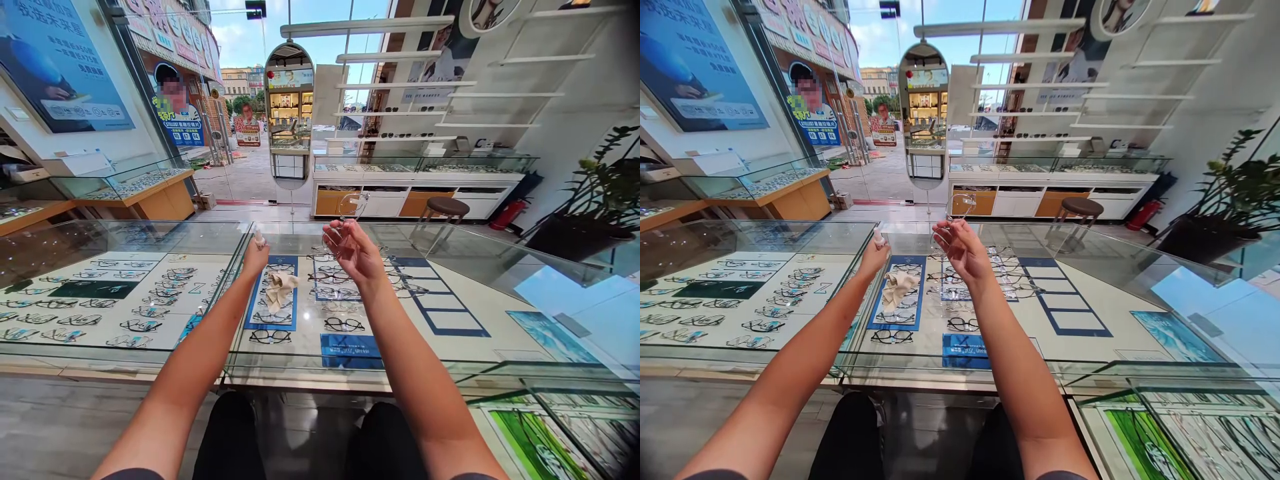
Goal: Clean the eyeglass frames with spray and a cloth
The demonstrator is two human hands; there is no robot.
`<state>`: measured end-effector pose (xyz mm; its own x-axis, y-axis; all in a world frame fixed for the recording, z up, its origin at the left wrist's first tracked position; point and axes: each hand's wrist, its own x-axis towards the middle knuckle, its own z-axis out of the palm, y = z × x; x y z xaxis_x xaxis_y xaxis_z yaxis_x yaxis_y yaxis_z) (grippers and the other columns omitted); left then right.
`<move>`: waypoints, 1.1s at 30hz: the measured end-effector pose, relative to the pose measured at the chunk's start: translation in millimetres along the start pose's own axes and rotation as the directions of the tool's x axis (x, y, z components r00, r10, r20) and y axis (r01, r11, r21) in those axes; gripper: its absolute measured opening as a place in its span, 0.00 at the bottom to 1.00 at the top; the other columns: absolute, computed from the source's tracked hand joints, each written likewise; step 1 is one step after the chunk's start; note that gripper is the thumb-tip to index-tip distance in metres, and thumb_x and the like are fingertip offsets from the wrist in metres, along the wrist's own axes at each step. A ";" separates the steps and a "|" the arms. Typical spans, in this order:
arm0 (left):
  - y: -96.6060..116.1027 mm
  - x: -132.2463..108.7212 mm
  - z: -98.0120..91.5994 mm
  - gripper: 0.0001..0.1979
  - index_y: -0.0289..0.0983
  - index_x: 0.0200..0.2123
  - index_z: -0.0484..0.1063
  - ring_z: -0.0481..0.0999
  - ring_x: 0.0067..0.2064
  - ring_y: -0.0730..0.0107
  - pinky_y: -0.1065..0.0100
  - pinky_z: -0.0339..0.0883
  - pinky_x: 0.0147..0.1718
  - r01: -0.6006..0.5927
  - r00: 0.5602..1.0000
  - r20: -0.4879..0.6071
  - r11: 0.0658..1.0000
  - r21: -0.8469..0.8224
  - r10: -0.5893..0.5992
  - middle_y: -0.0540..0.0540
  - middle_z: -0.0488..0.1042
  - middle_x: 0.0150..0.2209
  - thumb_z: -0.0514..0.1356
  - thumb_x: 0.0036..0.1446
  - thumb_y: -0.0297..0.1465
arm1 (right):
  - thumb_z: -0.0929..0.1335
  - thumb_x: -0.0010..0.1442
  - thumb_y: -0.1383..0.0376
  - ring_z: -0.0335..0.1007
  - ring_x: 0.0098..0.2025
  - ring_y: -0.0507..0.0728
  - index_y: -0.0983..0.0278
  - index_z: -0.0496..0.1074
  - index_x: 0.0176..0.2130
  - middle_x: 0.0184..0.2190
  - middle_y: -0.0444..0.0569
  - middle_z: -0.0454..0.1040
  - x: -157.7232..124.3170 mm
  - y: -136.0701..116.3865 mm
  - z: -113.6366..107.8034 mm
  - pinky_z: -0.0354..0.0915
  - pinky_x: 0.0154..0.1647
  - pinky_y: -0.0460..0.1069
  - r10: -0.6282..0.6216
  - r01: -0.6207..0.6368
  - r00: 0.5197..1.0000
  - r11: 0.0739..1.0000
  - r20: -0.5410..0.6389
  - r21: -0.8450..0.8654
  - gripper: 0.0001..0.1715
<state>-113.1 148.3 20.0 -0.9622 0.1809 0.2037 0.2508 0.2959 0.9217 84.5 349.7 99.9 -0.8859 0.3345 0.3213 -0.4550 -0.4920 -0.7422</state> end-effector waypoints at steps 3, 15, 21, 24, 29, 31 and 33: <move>19.9 -7.0 -1.9 0.14 0.42 0.42 0.67 0.79 0.42 0.60 0.60 0.73 0.41 -0.013 0.996 0.090 0.988 -0.157 0.027 0.45 0.76 0.39 0.61 0.51 0.38 | 0.86 0.47 0.51 0.81 0.54 0.60 0.54 0.76 0.36 0.43 0.43 0.84 -0.8 2.5 4.2 0.73 0.62 0.58 0.019 -0.018 0.999 1.000 0.026 -0.016 0.26; 75.6 -51.6 -17.2 0.42 0.43 0.23 0.64 0.72 0.33 0.57 0.50 0.73 0.40 0.065 0.822 0.486 0.799 -0.598 0.297 0.43 0.66 0.26 0.42 0.56 0.76 | 0.86 0.48 0.48 0.82 0.46 0.57 0.58 0.77 0.33 0.39 0.47 0.85 -5.8 33.8 15.1 0.74 0.58 0.56 0.175 -0.154 0.982 0.963 0.077 -0.223 0.25; 65.5 -46.7 -6.9 0.31 0.41 0.28 0.72 0.71 0.36 0.60 0.57 0.70 0.42 -0.268 0.890 0.220 0.850 -0.454 0.399 0.44 0.71 0.30 0.54 0.61 0.63 | 0.85 0.49 0.46 0.81 0.46 0.57 0.59 0.79 0.34 0.39 0.48 0.85 -8.8 42.8 16.9 0.71 0.57 0.55 0.206 -0.171 0.976 0.931 0.076 -0.322 0.26; 64.5 -47.9 -6.1 0.30 0.42 0.26 0.69 0.68 0.36 0.61 0.58 0.68 0.43 -0.353 0.881 0.188 0.868 -0.349 0.434 0.45 0.69 0.30 0.55 0.62 0.62 | 0.85 0.49 0.45 0.80 0.44 0.57 0.59 0.79 0.34 0.38 0.48 0.86 -10.1 46.1 18.5 0.71 0.55 0.55 0.209 -0.165 0.973 0.926 0.097 -0.339 0.26; 66.6 -51.7 -4.7 0.32 0.41 0.25 0.66 0.64 0.34 0.62 0.60 0.64 0.38 -0.384 0.874 0.187 0.873 -0.301 0.449 0.46 0.66 0.28 0.55 0.61 0.65 | 0.85 0.49 0.46 0.79 0.43 0.57 0.59 0.79 0.34 0.38 0.47 0.85 -11.1 51.2 20.0 0.70 0.53 0.55 0.227 -0.173 0.966 0.924 0.126 -0.342 0.26; 66.1 -52.1 -4.3 0.32 0.41 0.25 0.66 0.64 0.34 0.62 0.61 0.63 0.37 -0.396 0.874 0.169 0.869 -0.297 0.456 0.46 0.66 0.28 0.55 0.61 0.64 | 0.85 0.50 0.46 0.79 0.44 0.57 0.59 0.79 0.34 0.38 0.47 0.85 -11.2 52.5 19.8 0.70 0.53 0.54 0.233 -0.179 0.964 0.924 0.126 -0.337 0.25; 65.1 -52.2 -4.3 0.32 0.41 0.26 0.66 0.64 0.34 0.63 0.62 0.62 0.36 -0.395 0.877 0.166 0.873 -0.285 0.451 0.47 0.66 0.29 0.55 0.62 0.64 | 0.85 0.50 0.47 0.79 0.44 0.57 0.59 0.79 0.34 0.38 0.47 0.85 -11.2 53.1 19.7 0.70 0.53 0.54 0.233 -0.181 0.964 0.925 0.124 -0.335 0.25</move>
<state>-47.0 154.2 70.8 -0.7131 0.4480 0.5392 0.5687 -0.0802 0.8187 68.5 304.0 68.5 -0.9718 0.1078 0.2099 -0.2306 -0.2464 -0.9413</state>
